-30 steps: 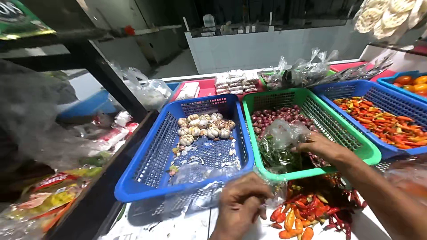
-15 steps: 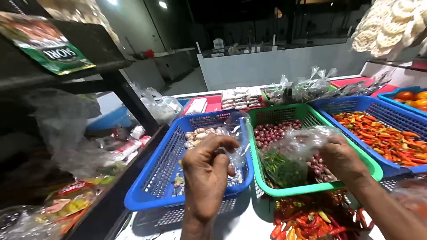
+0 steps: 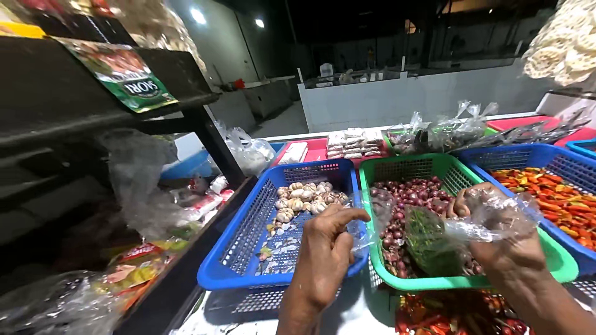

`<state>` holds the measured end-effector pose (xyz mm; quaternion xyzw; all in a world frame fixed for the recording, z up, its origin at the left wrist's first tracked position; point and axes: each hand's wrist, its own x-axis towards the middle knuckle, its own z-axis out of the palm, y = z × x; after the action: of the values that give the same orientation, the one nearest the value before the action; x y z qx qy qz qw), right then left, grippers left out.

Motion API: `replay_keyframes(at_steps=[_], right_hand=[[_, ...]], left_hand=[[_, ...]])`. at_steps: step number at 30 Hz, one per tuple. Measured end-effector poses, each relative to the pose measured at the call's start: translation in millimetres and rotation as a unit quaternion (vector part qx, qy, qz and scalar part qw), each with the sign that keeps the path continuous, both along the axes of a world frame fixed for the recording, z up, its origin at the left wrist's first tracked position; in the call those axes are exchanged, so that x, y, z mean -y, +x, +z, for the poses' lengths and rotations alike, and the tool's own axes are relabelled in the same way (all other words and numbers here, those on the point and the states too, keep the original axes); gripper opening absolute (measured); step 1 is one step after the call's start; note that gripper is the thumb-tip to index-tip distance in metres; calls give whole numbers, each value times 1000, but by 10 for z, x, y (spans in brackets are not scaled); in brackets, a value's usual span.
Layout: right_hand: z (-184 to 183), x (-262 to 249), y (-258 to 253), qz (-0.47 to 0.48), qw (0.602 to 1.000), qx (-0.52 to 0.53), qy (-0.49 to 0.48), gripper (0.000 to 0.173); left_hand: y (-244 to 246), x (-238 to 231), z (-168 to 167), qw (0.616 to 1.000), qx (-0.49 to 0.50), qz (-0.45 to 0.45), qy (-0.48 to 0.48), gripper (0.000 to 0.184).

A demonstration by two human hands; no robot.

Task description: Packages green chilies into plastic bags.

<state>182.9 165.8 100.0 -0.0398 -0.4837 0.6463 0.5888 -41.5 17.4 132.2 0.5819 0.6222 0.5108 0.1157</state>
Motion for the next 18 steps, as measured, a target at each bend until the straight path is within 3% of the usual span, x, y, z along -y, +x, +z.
replay_keyframes(at_steps=[4,7,9,11,14,16,18], right_hand=[[257,112,-223,-44,996,-73,24,40],[383,256,-409,-174,972,-1,159,20],[363,377,-616,-274,928,80,240,30],[237,457,-823,-309,891,162,291,32],[18,408,-896,-296,858,253,336,26],[-38,368,-806,-210,886,319,264,36],[-54,356,-709,-134,900,350,224,46]], left_hand=[[164,-61,6,991,-116,37,-56,53],[348,-156,-77,989,-137,32,-45,58],[451,-187,-126,993,-114,15,-6,50],[530,-176,-162,998,-50,6,31,29],[534,-157,-129,998,46,23,-27,36],[506,-183,-61,990,111,28,-81,45],[512,-188,-45,990,101,51,-89,45]])
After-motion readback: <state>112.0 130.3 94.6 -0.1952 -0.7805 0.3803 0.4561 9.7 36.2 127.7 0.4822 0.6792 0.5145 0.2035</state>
